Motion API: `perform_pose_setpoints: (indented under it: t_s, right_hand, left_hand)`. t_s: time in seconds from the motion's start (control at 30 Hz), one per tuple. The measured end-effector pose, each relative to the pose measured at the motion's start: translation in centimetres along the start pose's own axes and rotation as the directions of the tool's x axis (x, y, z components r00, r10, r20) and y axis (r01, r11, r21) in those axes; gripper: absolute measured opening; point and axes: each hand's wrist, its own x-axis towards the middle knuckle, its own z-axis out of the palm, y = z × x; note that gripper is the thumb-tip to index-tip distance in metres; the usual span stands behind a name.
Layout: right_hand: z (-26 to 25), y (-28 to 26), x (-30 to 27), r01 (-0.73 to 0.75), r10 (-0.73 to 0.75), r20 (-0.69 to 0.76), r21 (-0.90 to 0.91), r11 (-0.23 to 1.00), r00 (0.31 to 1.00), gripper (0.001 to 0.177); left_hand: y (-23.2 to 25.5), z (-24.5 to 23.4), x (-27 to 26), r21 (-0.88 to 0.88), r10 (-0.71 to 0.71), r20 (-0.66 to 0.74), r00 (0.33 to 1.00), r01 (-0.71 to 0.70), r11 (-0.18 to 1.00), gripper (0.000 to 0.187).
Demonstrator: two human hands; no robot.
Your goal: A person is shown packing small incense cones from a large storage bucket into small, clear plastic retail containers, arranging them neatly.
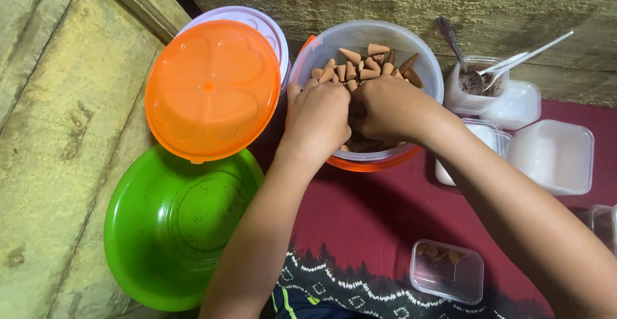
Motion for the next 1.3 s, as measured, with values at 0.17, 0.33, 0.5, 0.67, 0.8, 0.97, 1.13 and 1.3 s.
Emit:
perform_pose_setpoints:
  t_s: [0.17, 0.33, 0.5, 0.67, 0.8, 0.97, 1.13, 1.3]
  right_hand:
    - [0.6, 0.4, 0.4, -0.004, 0.004, 0.003, 0.001, 1.0, 1.0, 0.028]
    - [0.6, 0.5, 0.5, 0.004, -0.004, 0.006, 0.011, 1.0, 1.0, 0.028]
    - [0.2, 0.6, 0.4, 0.002, -0.002, 0.011, -0.015, 1.0, 1.0, 0.025]
    - [0.1, 1.2, 0.0, -0.012, 0.012, -0.013, -0.022, 1.0, 1.0, 0.024]
    - [0.1, 1.2, 0.0, 0.005, -0.006, -0.033, -0.037, 0.999, 0.999, 0.023]
    - [0.4, 1.5, 0.2, 0.003, -0.004, -0.035, -0.03, 1.0, 0.999, 0.023]
    - [0.0, 1.3, -0.2, 0.022, -0.023, -0.065, -0.009, 1.0, 0.998, 0.022]
    - [-0.6, 0.5, -1.2, 0.018, -0.008, -0.124, 0.076, 0.997, 0.992, 0.024]
  left_hand:
    - [-1.2, 2.5, 1.2, 0.008, 0.032, 0.003, 0.999, -0.032, 0.999, 0.024]
    - [0.2, -0.3, 0.2, -0.022, -0.003, 0.081, 0.997, 0.005, 1.0, 0.03]
    - [0.0, 0.2, 0.5, -0.025, -0.001, 0.09, 0.996, 0.004, 1.0, 0.032]
    - [-0.3, 1.0, 1.1, -0.028, 0.005, 0.076, 0.997, -0.002, 1.0, 0.034]
    - [-0.6, 1.9, 1.5, -0.03, 0.006, 0.056, 0.998, -0.005, 1.0, 0.034]
    - [-0.8, 2.2, 1.6, -0.023, 0.01, 0.043, 0.999, -0.009, 1.0, 0.032]
    - [-1.0, 2.2, 1.3, -0.006, 0.036, -0.014, 0.999, -0.036, 0.999, 0.031]
    - [-1.1, 2.0, 0.9, 0.004, 0.064, -0.084, 0.994, -0.064, 0.998, 0.033]
